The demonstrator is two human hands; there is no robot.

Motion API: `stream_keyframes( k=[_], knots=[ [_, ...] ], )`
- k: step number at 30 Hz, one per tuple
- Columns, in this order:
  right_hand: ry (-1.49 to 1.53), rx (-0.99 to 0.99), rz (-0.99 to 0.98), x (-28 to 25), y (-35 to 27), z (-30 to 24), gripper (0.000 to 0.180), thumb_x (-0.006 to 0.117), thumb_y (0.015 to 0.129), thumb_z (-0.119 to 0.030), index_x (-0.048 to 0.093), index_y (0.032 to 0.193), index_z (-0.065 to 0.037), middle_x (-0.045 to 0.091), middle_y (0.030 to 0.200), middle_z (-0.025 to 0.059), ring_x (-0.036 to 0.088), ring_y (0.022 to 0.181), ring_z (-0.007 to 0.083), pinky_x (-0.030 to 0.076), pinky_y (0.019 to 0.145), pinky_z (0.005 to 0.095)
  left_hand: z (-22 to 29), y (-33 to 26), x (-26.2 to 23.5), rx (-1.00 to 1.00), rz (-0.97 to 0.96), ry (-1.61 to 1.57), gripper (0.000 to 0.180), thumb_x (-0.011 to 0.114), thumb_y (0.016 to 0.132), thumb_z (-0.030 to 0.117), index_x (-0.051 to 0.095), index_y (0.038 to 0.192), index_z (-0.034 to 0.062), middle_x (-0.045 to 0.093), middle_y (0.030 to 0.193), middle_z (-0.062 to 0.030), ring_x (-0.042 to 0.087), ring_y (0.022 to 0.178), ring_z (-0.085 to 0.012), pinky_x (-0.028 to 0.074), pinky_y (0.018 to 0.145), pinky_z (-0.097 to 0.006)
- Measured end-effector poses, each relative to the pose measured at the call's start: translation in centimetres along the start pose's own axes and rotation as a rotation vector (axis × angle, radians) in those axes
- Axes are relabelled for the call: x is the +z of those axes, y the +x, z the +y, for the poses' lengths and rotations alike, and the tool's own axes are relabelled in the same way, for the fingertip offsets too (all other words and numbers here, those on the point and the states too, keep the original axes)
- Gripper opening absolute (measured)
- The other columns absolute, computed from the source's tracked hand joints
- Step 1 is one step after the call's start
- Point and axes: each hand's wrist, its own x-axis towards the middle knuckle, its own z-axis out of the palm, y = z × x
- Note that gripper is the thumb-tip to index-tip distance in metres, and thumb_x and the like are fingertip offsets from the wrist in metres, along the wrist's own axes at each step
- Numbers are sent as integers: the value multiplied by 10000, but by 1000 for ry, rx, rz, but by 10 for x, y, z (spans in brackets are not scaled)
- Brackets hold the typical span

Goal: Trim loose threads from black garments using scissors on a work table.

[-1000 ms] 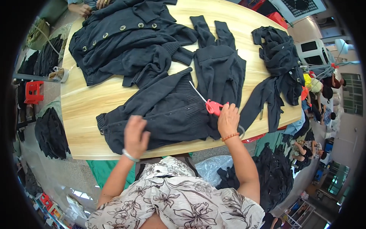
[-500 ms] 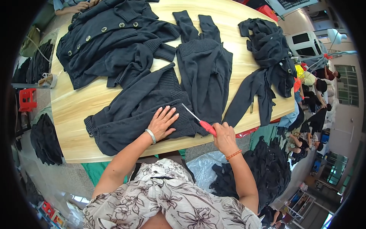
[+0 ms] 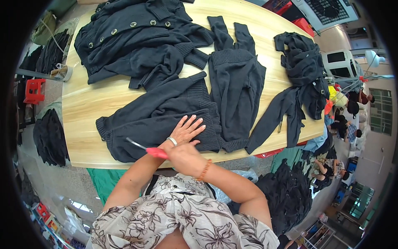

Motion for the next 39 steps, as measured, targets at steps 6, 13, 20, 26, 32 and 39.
stream_keyframes(
  k=[6,13,20,26,32,39],
  knots=[
    [-5,312,-28,-22,-46,37,196,642,813,-167,549,944,-54,640,675,165,658,618,350,510,540,461,1,-8,2,-29,97,13,719,639,825,438,387,1445,175,285,1543,-90,195,1441,-315,116,1164,-516],
    [-132,644,-29,-57,-149,64,188,635,846,-170,553,978,-64,619,681,183,630,664,387,490,605,489,8,0,-16,-48,34,-28,705,672,818,404,410,1418,142,302,1524,-106,226,1424,-328,149,1165,-484],
    [103,417,8,-39,-95,26,310,640,812,-91,561,1112,-87,621,872,153,616,859,342,491,727,430,-8,-87,-127,-533,521,149,509,700,731,174,558,1200,37,545,1270,-174,472,1216,-363,333,1012,-519],
    [33,121,-119,-19,-11,-4,253,633,819,-164,571,1051,-83,635,725,142,642,696,329,500,641,440,-51,-185,-90,-687,470,105,459,590,886,133,508,1322,14,493,1390,-163,429,1318,-337,285,1117,-462],
    [104,19,-64,-14,25,-11,289,645,810,-151,580,1084,-84,650,841,136,639,804,309,508,686,422,-30,-187,-116,-908,560,297,670,711,767,257,481,1374,91,365,1477,-189,315,1372,-365,221,1085,-515],
    [100,63,-106,6,10,6,321,651,778,-95,578,1089,-75,654,907,123,610,864,297,508,739,403,-71,-227,-128,-1457,797,-192,889,842,652,389,407,1349,50,463,1341,-209,454,1232,-375,358,1007,-497]
  ],
)
